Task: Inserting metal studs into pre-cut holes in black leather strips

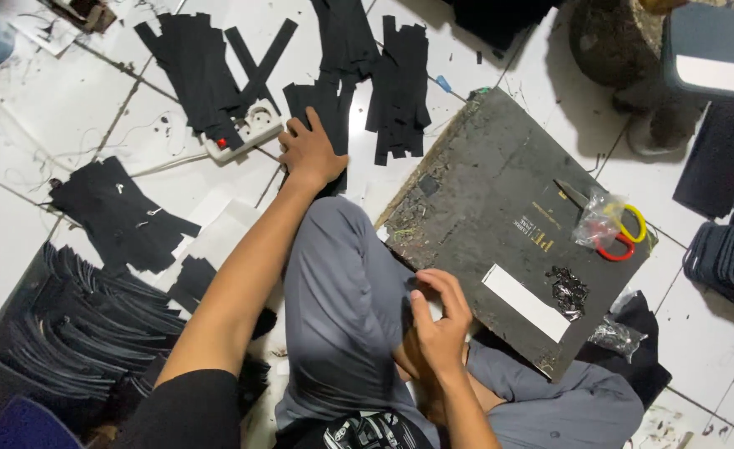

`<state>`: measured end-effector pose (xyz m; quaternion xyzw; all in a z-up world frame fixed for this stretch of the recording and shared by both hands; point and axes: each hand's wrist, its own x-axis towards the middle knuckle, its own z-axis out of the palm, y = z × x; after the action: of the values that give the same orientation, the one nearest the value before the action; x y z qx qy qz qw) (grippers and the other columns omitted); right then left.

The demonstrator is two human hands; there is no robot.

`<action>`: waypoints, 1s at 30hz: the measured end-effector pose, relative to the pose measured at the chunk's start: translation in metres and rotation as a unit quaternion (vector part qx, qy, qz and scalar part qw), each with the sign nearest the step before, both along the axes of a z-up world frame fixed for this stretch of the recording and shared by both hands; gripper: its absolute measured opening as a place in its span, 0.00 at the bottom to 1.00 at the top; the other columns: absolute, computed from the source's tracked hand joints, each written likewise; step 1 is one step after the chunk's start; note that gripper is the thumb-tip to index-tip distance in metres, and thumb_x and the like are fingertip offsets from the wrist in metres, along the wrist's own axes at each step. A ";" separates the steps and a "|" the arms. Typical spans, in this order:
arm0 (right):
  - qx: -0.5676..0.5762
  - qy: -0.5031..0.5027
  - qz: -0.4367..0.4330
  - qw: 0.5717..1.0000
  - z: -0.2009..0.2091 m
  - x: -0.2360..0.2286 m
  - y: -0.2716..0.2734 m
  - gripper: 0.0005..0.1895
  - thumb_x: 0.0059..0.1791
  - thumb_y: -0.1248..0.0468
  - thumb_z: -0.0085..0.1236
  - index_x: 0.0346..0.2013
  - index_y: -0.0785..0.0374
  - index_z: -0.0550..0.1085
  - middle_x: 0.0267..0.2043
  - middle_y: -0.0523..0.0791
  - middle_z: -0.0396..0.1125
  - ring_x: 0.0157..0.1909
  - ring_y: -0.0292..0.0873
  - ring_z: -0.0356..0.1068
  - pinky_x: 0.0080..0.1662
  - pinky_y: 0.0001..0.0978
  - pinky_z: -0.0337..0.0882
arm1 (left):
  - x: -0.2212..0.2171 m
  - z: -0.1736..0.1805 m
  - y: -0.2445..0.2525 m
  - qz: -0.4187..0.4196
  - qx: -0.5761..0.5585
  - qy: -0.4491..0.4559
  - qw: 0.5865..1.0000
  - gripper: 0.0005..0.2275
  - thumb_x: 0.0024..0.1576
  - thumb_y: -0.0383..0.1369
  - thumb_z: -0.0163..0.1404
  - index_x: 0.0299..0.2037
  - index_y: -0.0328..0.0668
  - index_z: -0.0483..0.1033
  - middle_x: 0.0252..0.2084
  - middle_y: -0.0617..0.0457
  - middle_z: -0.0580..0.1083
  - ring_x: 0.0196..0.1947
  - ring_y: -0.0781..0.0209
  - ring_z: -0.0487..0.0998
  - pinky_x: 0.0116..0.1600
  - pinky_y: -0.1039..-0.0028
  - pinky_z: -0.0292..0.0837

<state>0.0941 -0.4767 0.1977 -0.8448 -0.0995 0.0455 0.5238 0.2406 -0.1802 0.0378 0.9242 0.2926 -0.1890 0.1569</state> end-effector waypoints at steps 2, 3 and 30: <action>0.005 -0.001 0.004 1.000 0.002 0.005 0.003 0.12 0.43 0.73 0.58 0.42 0.69 0.76 0.49 0.48 0.72 0.48 0.46 0.72 0.53 0.32 0.70 | 0.003 -0.006 -0.002 -0.007 -0.020 -0.026 0.999 0.48 0.53 0.44 0.60 0.71 0.23 0.38 0.58 0.21 0.52 0.47 0.26 0.62 0.43 0.47 0.71; 0.012 -0.004 0.010 1.000 0.002 0.007 0.006 0.12 0.44 0.73 0.58 0.42 0.70 0.76 0.49 0.49 0.72 0.48 0.46 0.72 0.53 0.33 0.70 | 0.004 -0.009 -0.003 -0.010 -0.039 -0.054 0.998 0.46 0.54 0.38 0.60 0.70 0.19 0.38 0.57 0.19 0.53 0.44 0.27 0.65 0.40 0.58 0.76; 0.186 0.140 -0.123 0.965 -0.029 0.002 -0.053 0.11 0.49 0.69 0.58 0.45 0.72 0.77 0.44 0.53 0.72 0.44 0.44 0.72 0.48 0.36 0.72 | -0.036 0.123 0.021 0.160 -0.420 -0.480 0.754 0.24 0.43 0.25 0.57 0.54 0.47 0.73 0.41 0.52 0.73 0.40 0.61 0.73 0.43 0.69 0.74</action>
<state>0.0966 -0.5292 0.1691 -0.7233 0.0733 0.0792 0.6821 0.2045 -0.1593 0.1609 0.6745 0.2139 0.2034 0.6767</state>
